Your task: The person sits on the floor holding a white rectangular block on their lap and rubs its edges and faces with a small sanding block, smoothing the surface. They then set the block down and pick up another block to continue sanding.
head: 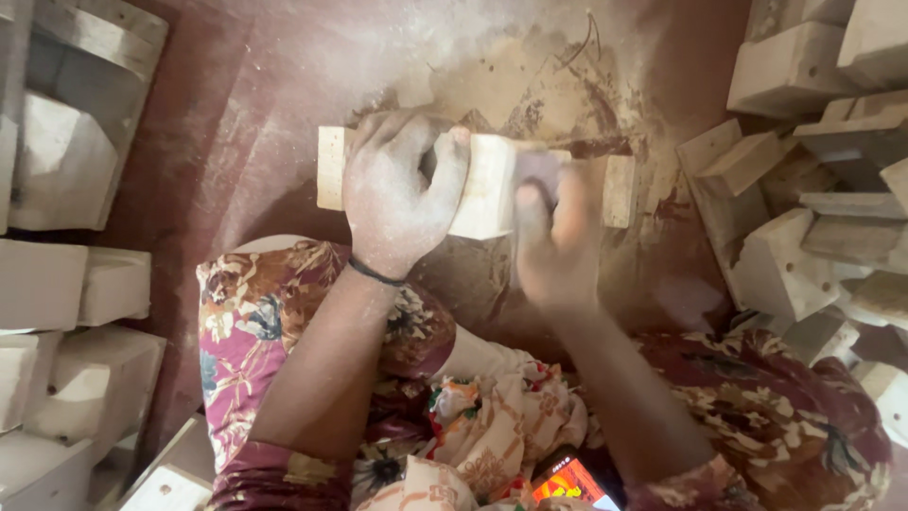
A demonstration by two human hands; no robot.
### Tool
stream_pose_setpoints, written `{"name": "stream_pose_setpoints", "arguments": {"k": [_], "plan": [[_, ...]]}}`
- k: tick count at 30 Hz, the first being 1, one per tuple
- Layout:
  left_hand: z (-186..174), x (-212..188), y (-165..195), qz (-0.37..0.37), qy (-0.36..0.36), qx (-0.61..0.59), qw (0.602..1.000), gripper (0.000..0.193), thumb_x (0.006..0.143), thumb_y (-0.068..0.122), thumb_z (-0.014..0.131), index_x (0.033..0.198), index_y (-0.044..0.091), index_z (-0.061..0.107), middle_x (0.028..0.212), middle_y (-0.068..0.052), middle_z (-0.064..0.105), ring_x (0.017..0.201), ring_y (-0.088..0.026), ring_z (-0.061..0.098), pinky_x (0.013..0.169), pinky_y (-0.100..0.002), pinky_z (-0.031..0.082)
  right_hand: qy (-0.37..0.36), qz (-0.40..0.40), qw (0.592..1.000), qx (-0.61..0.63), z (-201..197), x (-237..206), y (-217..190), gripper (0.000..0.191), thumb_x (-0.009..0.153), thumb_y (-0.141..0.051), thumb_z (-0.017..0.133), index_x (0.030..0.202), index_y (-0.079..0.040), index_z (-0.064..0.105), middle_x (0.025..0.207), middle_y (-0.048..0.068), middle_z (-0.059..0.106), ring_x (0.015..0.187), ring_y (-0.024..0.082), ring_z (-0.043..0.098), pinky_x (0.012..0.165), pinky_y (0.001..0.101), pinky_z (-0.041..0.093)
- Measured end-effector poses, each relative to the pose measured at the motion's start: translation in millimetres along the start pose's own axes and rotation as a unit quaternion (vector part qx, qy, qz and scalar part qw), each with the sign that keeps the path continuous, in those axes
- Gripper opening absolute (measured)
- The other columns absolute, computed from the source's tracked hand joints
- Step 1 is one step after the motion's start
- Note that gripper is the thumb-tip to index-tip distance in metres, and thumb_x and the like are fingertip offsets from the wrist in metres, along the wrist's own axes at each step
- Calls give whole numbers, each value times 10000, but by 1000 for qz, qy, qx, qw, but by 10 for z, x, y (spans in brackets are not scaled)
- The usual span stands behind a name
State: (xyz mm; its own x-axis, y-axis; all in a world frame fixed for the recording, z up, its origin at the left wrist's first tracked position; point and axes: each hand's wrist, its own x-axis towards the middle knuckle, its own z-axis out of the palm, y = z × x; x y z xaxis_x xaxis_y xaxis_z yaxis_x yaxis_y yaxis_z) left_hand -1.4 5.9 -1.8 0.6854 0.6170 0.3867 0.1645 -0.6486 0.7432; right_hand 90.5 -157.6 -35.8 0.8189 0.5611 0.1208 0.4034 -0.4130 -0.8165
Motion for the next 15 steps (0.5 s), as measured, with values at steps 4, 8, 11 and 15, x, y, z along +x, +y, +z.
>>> {"name": "stream_pose_setpoints", "arguments": {"k": [4,8,11,15], "plan": [[1,-3,5,5,3,7,1000,146,991,182,691,946,49,729,984,-156,727,968,-374,658,904,-466,508,-14,41,997,59,-32,15,-20,284,1057,-219,507,1252,-31,591,1190,152,665,1110,254,654,1006,395,510],[5,11,2,10,9,5,1000,155,996,196,692,964,49,730,1009,-159,729,987,-369,663,912,-463,517,-43,63,997,-2,-69,35,-33,307,1022,-234,524,1243,-34,600,1138,147,645,1058,237,647,943,384,508],[11,-10,16,-4,1,6,1000,163,993,206,697,953,52,730,1004,-155,734,985,-366,667,903,-464,518,-44,80,995,28,-92,50,-37,278,1046,-254,520,1192,-22,571,1092,141,659,1020,235,646,937,381,518],[20,-6,3,15,11,9,1000,163,989,208,694,967,49,722,1027,-159,731,1012,-366,668,921,-464,519,-33,116,993,-7,-91,42,-44,288,1005,-235,523,1199,-23,547,1043,141,630,964,230,631,861,383,516]]}}
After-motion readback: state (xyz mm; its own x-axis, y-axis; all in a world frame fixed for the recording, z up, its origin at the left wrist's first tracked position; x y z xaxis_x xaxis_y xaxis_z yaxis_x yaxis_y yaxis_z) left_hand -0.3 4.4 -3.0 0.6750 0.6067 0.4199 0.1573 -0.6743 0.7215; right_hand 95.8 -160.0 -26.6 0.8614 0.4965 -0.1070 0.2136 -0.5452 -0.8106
